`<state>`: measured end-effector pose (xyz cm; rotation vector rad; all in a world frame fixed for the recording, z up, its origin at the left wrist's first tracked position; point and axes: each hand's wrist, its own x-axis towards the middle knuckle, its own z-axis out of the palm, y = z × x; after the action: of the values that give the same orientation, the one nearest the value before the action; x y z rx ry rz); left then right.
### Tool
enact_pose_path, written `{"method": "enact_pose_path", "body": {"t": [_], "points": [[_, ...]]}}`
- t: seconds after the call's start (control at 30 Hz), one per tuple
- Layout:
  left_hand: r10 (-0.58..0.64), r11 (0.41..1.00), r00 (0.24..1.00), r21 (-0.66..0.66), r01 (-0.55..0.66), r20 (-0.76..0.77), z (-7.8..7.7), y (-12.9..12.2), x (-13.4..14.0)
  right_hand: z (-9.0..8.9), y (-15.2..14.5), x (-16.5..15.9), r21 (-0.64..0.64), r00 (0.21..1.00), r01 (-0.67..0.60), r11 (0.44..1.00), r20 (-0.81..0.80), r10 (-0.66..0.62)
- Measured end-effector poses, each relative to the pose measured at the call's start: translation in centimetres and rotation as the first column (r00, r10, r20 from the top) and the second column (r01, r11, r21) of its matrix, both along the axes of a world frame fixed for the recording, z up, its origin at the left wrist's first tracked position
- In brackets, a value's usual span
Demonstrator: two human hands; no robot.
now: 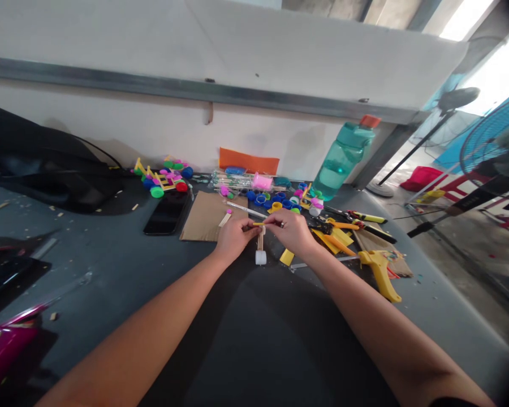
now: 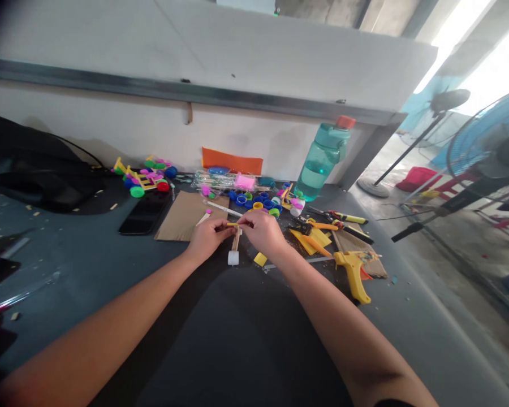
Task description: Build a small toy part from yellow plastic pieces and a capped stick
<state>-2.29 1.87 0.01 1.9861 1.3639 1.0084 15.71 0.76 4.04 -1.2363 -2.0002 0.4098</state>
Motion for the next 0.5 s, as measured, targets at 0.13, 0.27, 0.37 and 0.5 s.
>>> {"method": "enact_pose_path", "body": {"t": [0.13, 0.27, 0.37, 0.5], "points": [[-0.003, 1.000, 0.999, -0.008, 0.003, 0.037, -0.27, 0.05, 0.03, -0.04, -0.03, -0.01, 0.004, 1.000, 0.005, 1.000, 0.013, -0.005], [0.005, 1.000, 0.991, -0.023, -0.002, 0.137, -0.40, 0.00, 0.12, -0.17, 0.07, 0.09, 0.012, 1.000, 0.001, 1.000, 0.006, -0.001], [0.015, 0.999, 0.976, 0.032, -0.022, 0.218, -0.30, -0.24, 0.11, -0.19, 0.13, 0.12, 0.028, 1.000, -0.009, 1.000, -0.001, 0.009], [0.025, 0.994, 0.968, 0.098, -0.051, 0.250, -0.02, -0.64, -0.02, -0.10, 0.10, 0.05, 0.031, 1.000, -0.015, 0.999, -0.009, 0.016]]}}
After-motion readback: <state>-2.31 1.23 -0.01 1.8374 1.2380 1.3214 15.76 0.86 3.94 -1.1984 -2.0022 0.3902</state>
